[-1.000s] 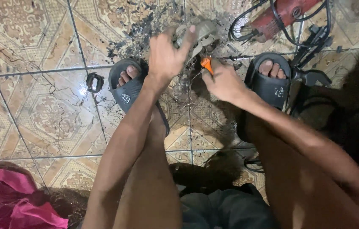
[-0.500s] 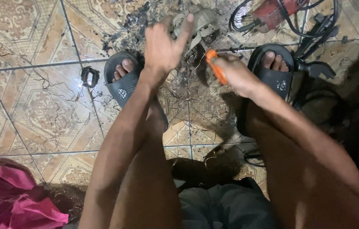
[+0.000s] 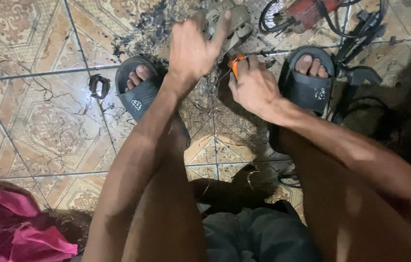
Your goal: Extracting copper wire windings from a motor stator using pliers while sitting on the floor.
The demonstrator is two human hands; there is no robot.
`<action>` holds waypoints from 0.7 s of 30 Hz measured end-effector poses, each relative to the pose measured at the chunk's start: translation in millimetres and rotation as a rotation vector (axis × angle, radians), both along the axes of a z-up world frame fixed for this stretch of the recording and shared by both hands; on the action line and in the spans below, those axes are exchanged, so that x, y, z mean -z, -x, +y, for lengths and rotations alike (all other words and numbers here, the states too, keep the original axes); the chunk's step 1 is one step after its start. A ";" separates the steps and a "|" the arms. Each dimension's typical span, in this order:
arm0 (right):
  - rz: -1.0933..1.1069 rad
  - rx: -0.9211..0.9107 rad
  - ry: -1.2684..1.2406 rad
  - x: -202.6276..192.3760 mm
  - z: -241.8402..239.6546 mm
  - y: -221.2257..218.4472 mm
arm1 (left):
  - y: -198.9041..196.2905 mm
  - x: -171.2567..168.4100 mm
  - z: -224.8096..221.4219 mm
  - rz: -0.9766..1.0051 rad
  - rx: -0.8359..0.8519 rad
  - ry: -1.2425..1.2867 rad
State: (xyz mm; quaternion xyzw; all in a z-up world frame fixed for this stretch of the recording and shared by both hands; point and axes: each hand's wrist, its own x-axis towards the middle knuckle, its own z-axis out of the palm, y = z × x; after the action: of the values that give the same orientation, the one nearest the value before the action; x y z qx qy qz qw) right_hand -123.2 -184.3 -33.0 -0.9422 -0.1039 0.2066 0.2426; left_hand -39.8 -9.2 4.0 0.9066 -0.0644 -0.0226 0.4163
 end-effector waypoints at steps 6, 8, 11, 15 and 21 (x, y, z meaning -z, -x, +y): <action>-0.144 -0.037 -0.219 4.7 -15.5 -3.8 | -2.8 -4.8 6.1 0.069 -0.011 -0.008; 0.881 0.704 -0.854 -9.6 -22.4 -13.2 | -2.0 -6.3 7.4 0.030 0.018 0.033; 1.120 0.922 -1.214 -10.0 -34.0 -13.9 | 0.2 10.0 7.2 0.040 0.023 0.028; 1.038 0.878 -1.285 -2.8 -23.2 -8.7 | -1.3 2.5 6.3 -0.005 0.002 0.008; 0.335 0.193 -0.359 -2.4 -8.5 -1.0 | 0.7 -1.3 5.4 0.007 0.003 0.057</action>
State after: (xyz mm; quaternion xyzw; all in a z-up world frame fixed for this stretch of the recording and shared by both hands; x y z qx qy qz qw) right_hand -122.3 -192.8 -30.6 -0.8422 -0.0068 0.3139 0.4383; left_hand -40.5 -3.9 5.4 0.8943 -0.0649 -0.0245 0.4420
